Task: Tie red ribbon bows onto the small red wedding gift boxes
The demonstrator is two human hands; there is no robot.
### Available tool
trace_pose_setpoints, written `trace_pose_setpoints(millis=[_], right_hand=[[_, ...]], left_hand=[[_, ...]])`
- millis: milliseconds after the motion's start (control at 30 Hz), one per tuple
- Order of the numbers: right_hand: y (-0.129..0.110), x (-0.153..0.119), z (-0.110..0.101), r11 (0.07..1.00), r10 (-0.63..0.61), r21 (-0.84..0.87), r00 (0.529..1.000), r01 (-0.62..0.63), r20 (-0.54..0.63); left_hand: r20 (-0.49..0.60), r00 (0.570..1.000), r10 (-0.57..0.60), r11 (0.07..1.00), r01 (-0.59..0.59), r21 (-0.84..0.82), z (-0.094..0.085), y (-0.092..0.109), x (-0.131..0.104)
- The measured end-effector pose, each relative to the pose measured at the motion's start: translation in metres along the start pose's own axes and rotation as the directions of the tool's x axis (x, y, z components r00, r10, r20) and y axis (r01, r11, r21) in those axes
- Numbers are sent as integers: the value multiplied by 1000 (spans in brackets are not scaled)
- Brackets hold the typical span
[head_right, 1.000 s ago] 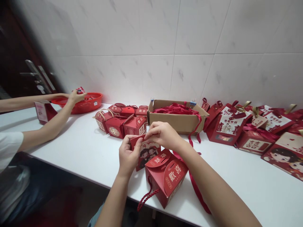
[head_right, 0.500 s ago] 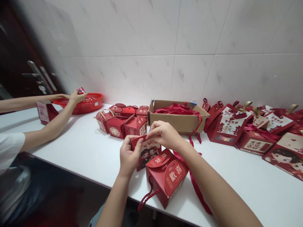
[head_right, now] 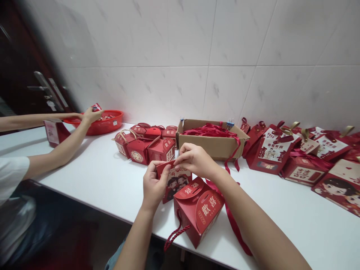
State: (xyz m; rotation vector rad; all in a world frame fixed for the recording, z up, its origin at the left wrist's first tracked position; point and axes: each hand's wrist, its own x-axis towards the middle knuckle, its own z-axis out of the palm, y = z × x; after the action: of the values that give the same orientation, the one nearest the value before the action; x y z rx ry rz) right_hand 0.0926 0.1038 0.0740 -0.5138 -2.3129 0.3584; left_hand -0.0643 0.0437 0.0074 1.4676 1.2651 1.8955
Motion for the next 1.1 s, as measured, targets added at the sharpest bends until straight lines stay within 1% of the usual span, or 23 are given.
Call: trace_pose_setpoints(millis=[167,467,600,700,833,900,1000,1100], right_hand=[[-1,1,0,999,-6,38,1000,6,-1],[-3,1,-2,994,56,92,998,-53,-24],[-2,2,0,992,61,109,997,-57,-38],[-1,2,1,995,56,82,997,-52,-50],[2,2,0,1000,16,-6,998,-17,-60],[3,2,-2,1000,27,6,999,-27,-43],[4,1,-5,997,43,63,999,-44,15],[2,0,-7,999,-35,40,998,33,53]], left_hand=[[16,1000,1,1000,-1,-14,1,-1,0],[6,1000,14,1000,-14,17,0,-3,-1],[7,1000,7,1000,-7,13,1,-4,-1],[5,1000,5,1000,-5,10,1,-4,0],[7,1000,-3,1000,3,8,0,-3,0],[11,1000,-7,1000,7,8,0,-3,0],[17,1000,6,1000,-7,16,0,-2,-1],[28,999,20,1000,-21,21,1,0,-2]])
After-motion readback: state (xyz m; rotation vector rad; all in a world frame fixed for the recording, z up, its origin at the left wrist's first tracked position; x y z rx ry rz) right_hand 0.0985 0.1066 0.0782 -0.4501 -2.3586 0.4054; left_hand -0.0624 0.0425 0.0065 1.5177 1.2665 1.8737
